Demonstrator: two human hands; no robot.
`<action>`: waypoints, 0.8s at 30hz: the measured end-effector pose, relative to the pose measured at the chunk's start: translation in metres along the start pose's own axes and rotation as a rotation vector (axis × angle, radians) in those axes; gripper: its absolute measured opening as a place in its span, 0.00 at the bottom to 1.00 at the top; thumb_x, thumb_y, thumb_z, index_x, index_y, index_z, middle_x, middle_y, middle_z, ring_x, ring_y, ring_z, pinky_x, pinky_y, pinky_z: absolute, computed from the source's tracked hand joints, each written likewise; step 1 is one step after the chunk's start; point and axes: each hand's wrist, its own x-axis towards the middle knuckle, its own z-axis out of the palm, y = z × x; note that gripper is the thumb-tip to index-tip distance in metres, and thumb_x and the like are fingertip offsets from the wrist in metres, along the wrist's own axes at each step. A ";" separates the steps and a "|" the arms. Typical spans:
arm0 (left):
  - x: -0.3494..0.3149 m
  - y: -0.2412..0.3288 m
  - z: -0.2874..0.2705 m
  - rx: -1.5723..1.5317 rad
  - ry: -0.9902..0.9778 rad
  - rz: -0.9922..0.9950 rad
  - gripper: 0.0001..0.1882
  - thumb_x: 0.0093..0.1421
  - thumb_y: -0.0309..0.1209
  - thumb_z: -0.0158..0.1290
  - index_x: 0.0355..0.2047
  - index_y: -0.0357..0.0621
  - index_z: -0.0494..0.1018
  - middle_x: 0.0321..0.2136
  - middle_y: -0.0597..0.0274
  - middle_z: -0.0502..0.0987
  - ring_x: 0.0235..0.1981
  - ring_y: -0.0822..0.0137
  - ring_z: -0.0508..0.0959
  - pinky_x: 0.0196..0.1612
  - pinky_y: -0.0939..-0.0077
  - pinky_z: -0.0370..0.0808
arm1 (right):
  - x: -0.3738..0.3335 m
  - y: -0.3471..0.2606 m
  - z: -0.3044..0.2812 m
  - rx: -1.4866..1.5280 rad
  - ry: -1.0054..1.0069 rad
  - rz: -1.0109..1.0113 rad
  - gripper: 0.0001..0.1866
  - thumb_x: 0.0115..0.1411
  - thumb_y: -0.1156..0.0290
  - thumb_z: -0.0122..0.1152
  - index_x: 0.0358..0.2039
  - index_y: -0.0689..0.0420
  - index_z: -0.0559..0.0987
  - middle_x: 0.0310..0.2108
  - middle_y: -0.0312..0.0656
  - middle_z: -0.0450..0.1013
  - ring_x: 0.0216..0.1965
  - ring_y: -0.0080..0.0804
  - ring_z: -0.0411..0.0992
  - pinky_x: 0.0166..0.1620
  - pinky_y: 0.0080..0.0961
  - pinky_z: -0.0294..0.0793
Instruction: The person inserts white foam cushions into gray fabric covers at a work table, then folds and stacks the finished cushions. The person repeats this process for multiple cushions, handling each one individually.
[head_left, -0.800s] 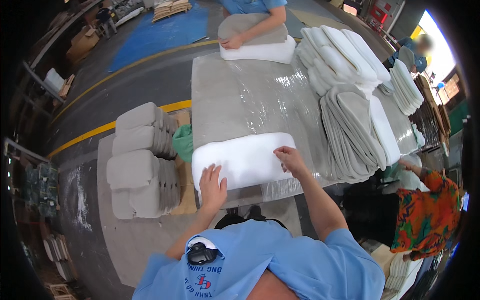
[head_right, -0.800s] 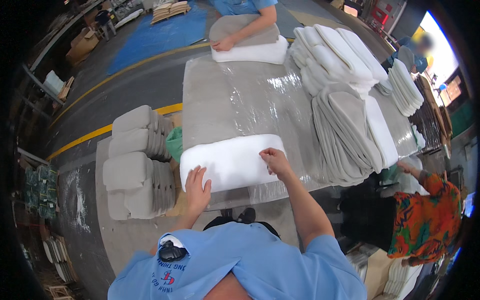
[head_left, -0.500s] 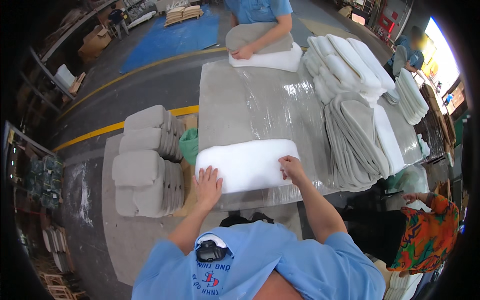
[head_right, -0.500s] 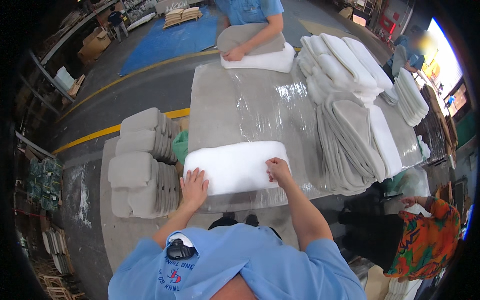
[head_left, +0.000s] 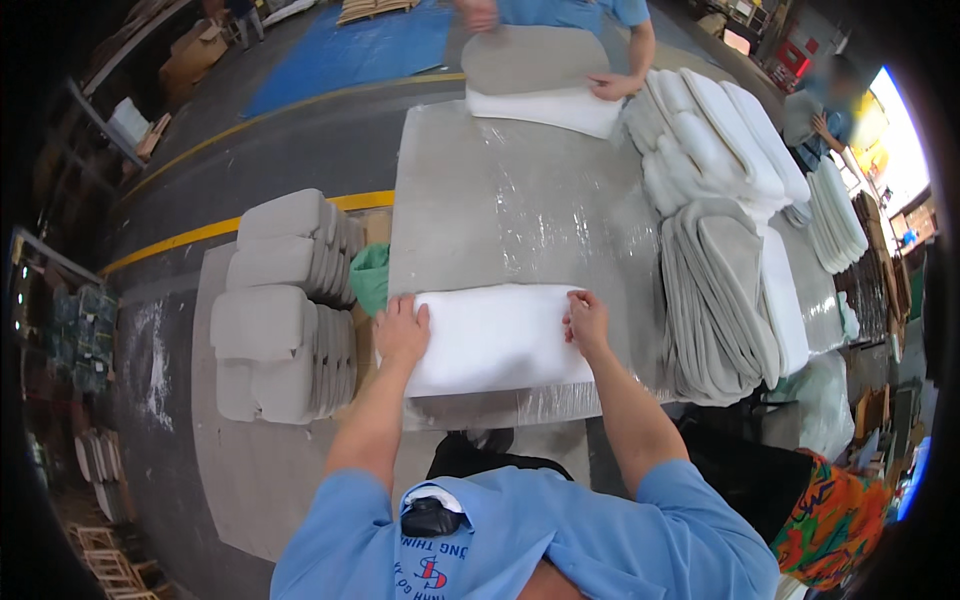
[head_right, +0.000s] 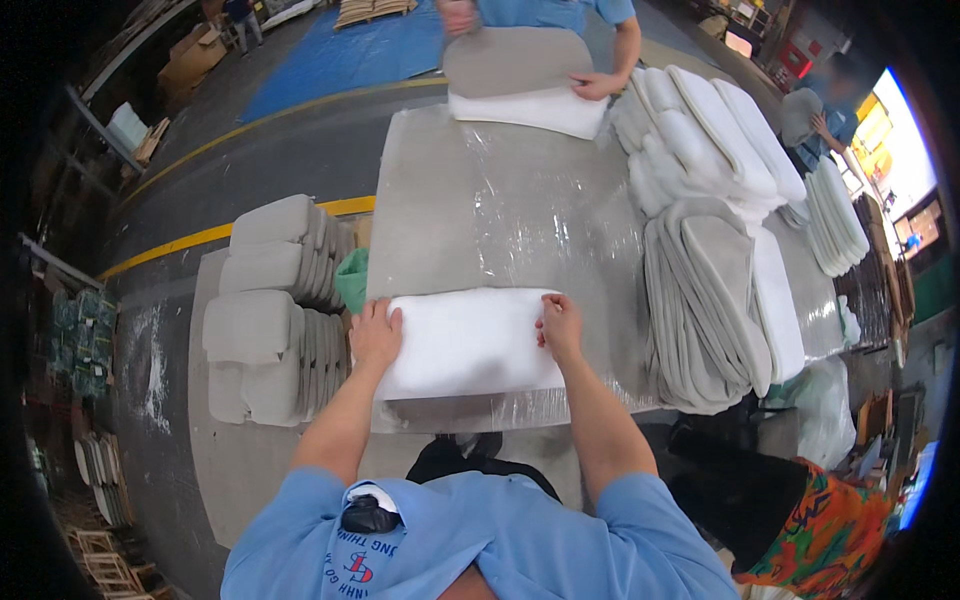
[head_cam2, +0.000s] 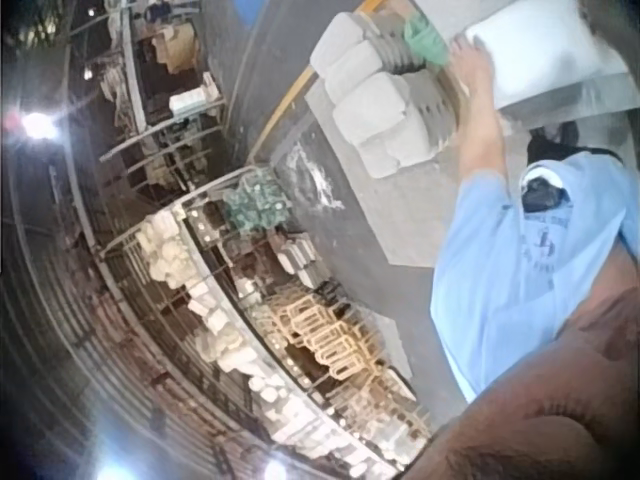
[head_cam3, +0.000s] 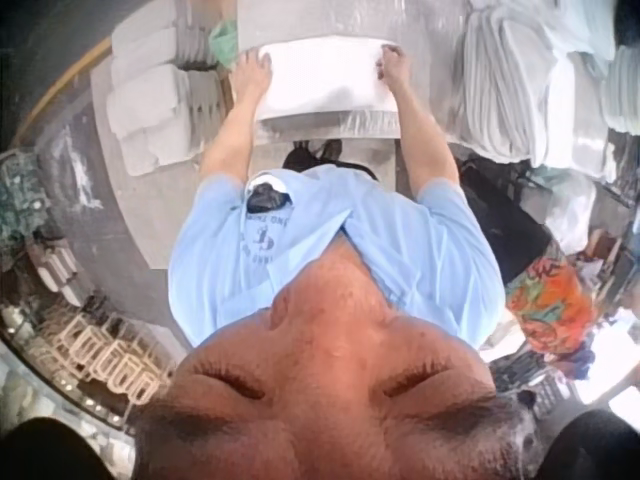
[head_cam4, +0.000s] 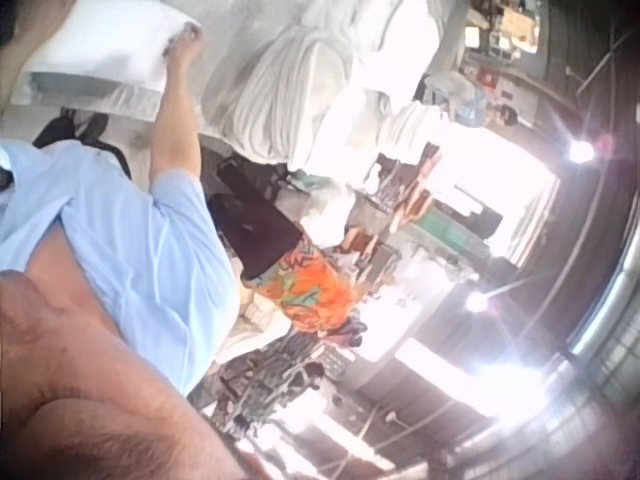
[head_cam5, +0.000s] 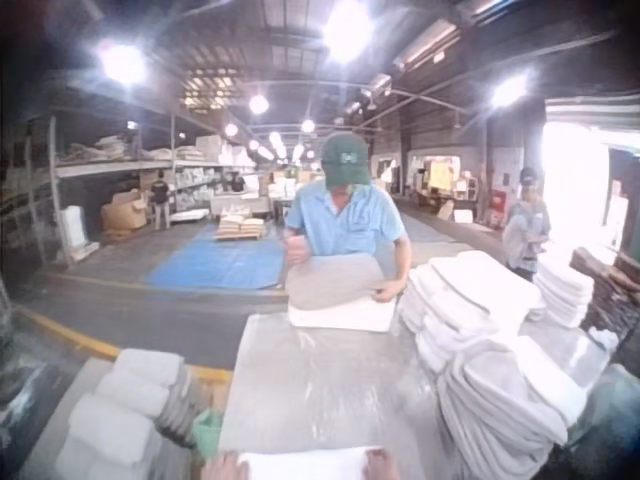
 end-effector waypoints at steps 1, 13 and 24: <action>0.004 0.001 -0.002 -0.032 -0.004 -0.007 0.26 0.71 0.51 0.49 0.65 0.56 0.71 0.66 0.58 0.70 0.64 0.45 0.69 0.65 0.44 0.67 | 0.002 0.000 0.003 -0.008 0.021 -0.034 0.10 0.73 0.65 0.57 0.47 0.57 0.79 0.20 0.39 0.72 0.11 0.26 0.65 0.13 0.28 0.65; -0.094 0.066 -0.018 -1.020 -0.082 0.355 0.36 0.62 0.33 0.63 0.69 0.37 0.65 0.70 0.43 0.65 0.68 0.44 0.69 0.70 0.59 0.66 | -0.082 -0.029 0.033 0.088 -0.626 -0.132 0.26 0.78 0.46 0.46 0.61 0.55 0.74 0.27 0.34 0.71 0.20 0.20 0.67 0.22 0.20 0.71; -0.107 0.058 -0.066 -0.712 0.216 0.675 0.21 0.62 0.17 0.56 0.55 0.42 0.80 0.53 0.50 0.81 0.53 0.52 0.83 0.54 0.65 0.81 | -0.141 -0.064 0.086 0.486 -0.847 0.206 0.45 0.73 0.28 0.34 0.81 0.39 0.44 0.75 0.49 0.50 0.72 0.45 0.55 0.70 0.53 0.59</action>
